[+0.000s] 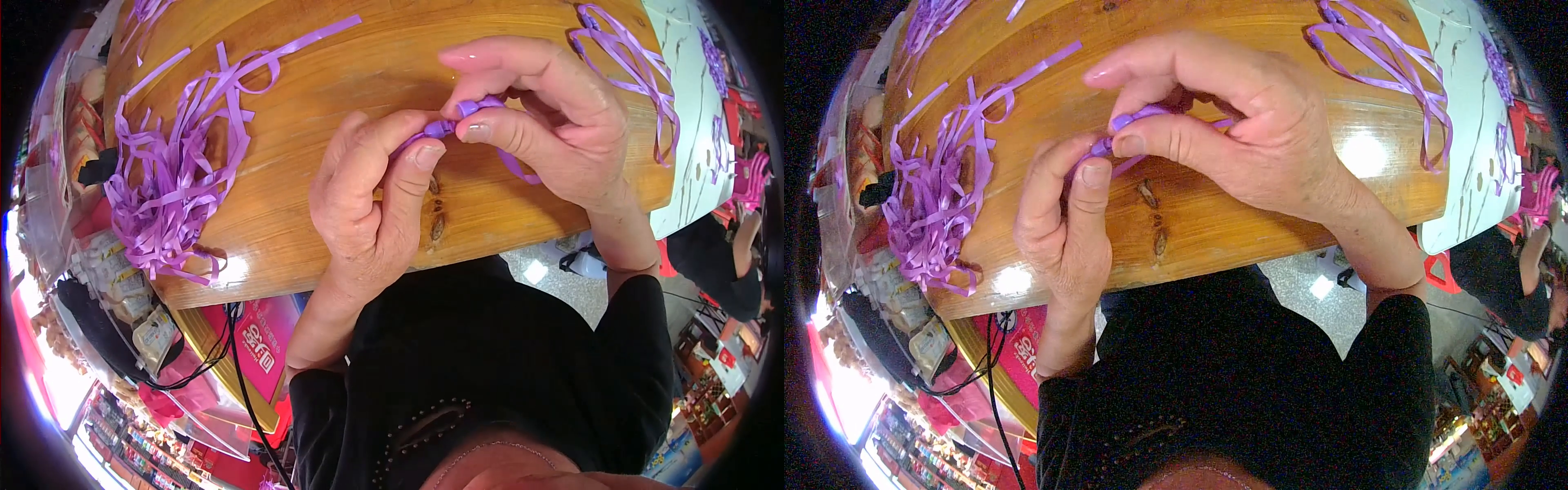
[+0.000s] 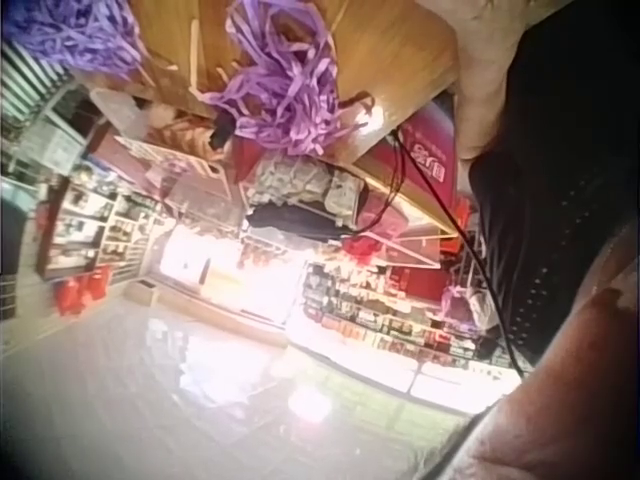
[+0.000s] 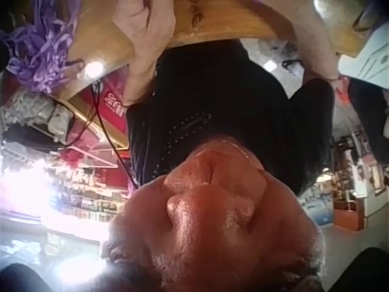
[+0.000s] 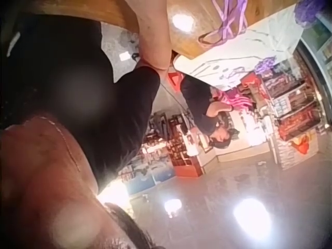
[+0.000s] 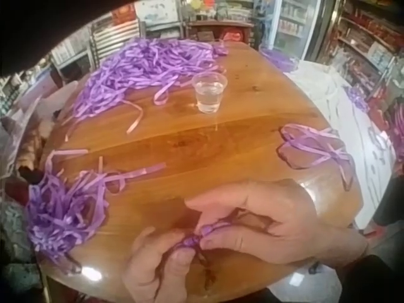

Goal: The person ties knots in purple ribbons by hand, working through them one at a time. They dip their fingers into a cup of water, twist and pull the ribbon to form a knot, and then place it onto a pile on the wooden table.

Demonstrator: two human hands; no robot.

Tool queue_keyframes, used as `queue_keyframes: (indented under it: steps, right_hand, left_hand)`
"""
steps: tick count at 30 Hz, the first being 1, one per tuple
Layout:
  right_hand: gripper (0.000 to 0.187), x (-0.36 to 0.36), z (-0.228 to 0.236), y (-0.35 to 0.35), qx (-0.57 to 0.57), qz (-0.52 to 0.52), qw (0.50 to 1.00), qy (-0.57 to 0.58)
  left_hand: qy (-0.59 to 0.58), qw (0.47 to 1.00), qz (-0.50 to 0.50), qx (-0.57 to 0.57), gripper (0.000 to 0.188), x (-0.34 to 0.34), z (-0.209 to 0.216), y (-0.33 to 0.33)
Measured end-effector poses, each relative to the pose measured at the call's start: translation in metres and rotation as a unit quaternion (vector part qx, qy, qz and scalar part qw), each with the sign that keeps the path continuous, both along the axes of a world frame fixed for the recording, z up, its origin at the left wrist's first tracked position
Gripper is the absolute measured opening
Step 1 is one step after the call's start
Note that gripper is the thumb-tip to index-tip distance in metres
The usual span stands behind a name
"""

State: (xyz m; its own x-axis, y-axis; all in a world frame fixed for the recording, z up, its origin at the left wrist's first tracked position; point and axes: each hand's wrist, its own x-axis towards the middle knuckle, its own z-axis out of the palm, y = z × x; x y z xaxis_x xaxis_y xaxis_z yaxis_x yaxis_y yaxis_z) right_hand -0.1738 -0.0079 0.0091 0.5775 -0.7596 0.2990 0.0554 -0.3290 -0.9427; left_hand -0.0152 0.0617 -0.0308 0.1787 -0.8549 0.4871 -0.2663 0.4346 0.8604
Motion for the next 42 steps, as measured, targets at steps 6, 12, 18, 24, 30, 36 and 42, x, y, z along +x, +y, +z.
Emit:
queue_keyframes:
  steps: [6, 12, 18, 24, 30, 36, 42]
  right_hand:
    - [0.021, -0.008, -0.005, -0.011, -0.056, 0.016, 0.998, 0.01]
    - [0.02, -0.004, -0.001, -0.011, -0.106, 0.014, 0.993, 0.047]
    - [0.02, -0.003, -0.006, -0.007, -0.087, 0.017, 0.995, 0.038]
    - [0.018, -0.003, -0.005, -0.009, -0.117, 0.025, 0.992, 0.045]
    - [0.016, -0.002, -0.003, -0.008, -0.162, 0.017, 0.983, 0.079]
    - [0.016, -0.003, -0.004, -0.009, -0.149, 0.023, 0.985, 0.082]
    - [0.018, -0.004, 0.0, -0.012, -0.165, 0.043, 0.982, 0.084]
  left_hand:
    - [0.241, 0.966, -0.008, 0.095, 0.017, -0.006, 0.006, 0.007]
    - [0.173, 0.982, -0.026, 0.069, 0.019, -0.001, 0.001, 0.008]
    - [0.196, 0.978, -0.018, 0.067, 0.018, -0.004, -0.002, 0.007]
    - [0.114, 0.992, -0.02, 0.05, 0.017, 0.001, 0.0, 0.005]
    - [0.073, 0.997, -0.007, 0.03, 0.015, 0.0, 0.0, 0.005]
    - [0.051, 0.999, -0.007, 0.008, 0.013, 0.0, -0.003, 0.002]
    - [-0.028, 0.999, -0.007, -0.023, 0.015, 0.0, 0.001, 0.0]
